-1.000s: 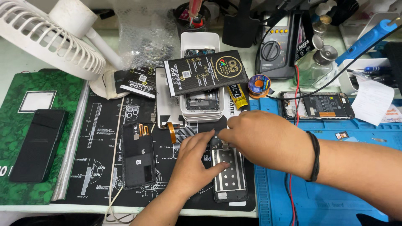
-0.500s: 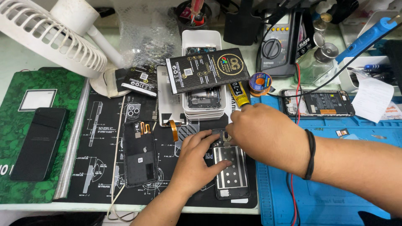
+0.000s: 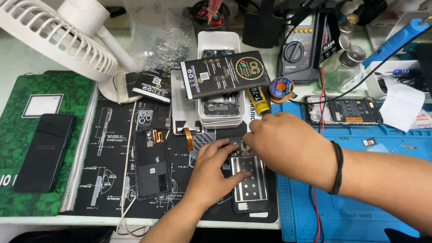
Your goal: The person uses a soldering iron to work on the internal components of a disassembled smartphone. They repeatedly apply the soldering iron to various points on the phone's motherboard while holding the device steady with their other hand.
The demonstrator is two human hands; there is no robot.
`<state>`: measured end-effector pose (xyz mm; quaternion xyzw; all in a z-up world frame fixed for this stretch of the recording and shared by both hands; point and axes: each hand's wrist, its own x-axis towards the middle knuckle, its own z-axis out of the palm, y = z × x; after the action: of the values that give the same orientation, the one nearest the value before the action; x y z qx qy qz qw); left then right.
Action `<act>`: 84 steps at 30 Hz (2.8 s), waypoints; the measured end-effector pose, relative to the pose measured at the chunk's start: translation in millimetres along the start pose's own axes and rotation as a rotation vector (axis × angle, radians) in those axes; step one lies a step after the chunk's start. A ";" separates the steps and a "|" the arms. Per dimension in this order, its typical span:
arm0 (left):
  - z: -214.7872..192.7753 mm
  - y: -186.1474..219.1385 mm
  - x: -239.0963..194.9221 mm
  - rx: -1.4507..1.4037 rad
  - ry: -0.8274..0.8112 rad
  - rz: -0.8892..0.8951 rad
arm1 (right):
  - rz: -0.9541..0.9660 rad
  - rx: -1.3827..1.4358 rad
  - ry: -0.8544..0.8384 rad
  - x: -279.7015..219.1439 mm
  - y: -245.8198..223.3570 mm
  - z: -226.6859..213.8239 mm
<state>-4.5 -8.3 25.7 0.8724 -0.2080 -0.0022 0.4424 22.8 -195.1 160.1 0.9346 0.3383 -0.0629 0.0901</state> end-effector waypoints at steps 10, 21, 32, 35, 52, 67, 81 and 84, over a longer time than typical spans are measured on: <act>-6.4 2.6 0.1 -0.204 0.111 0.106 | 0.322 0.645 0.372 -52.3 28.6 36.9; -11.3 9.9 1.2 -0.307 -0.038 0.077 | 0.431 0.893 0.356 -64.8 15.0 79.4; -6.5 3.3 1.4 -0.440 -0.081 -0.049 | 0.463 0.958 0.395 -72.9 18.9 90.4; -5.5 1.9 1.1 -0.469 -0.076 -0.105 | 0.492 1.019 0.381 -73.6 20.7 99.1; -10.2 0.5 1.4 -0.421 -0.104 -0.091 | 0.442 1.130 0.362 -71.7 28.4 115.6; -7.6 5.0 1.2 -0.154 0.071 0.089 | 0.452 0.898 0.457 -79.9 22.5 77.9; -8.5 7.8 4.1 0.012 -0.050 -0.080 | 0.218 0.284 0.364 -50.5 18.5 19.9; -9.4 8.5 4.6 -0.009 -0.082 -0.120 | 0.207 0.268 0.323 -44.4 16.9 19.0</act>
<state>-1.6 -7.2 38.8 0.8804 -0.1733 -0.0656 0.4366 -1.3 -239.5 151.6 0.9659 0.2393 0.0526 -0.0844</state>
